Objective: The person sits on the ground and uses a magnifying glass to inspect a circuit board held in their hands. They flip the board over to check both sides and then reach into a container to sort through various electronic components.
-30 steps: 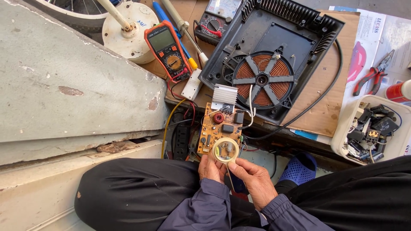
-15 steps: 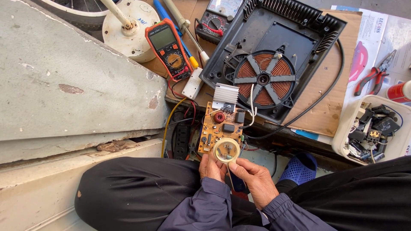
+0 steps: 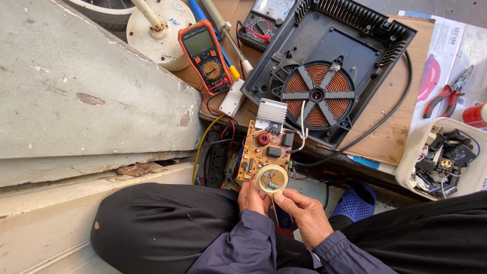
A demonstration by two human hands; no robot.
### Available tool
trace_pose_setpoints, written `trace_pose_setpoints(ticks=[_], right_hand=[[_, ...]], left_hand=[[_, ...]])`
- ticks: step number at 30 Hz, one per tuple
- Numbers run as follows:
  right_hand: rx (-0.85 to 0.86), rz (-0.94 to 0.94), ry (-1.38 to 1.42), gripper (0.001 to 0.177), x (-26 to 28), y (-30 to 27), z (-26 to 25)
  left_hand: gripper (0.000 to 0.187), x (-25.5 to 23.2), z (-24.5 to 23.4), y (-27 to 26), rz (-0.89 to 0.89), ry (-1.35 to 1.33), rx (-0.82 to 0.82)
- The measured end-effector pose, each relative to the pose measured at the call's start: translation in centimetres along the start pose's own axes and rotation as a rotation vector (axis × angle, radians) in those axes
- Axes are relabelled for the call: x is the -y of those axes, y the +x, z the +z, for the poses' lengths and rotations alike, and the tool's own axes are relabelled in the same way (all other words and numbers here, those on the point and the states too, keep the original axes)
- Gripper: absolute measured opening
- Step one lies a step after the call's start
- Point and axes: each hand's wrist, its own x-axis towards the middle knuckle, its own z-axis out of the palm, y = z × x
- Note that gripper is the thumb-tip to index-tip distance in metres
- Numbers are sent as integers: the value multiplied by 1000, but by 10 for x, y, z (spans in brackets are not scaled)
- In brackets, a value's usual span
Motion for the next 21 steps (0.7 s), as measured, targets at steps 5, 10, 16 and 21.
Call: trace_pose_setpoints(ticks=[5,10,16,21], right_hand=[[-12,7,-12,38,3,-2,3],[-19,37,-24,43,12,-7,7],[-31,33,-37,45,8,-3,3],[-16,32,-7,42,9,-5,4]], left_hand=[[24,1,-2,1,2,17,15],[28,-3,0,-3,6,26,-1],[24,0,-2,3,11,4,6],[26,2,-3,5,6,-3,8]])
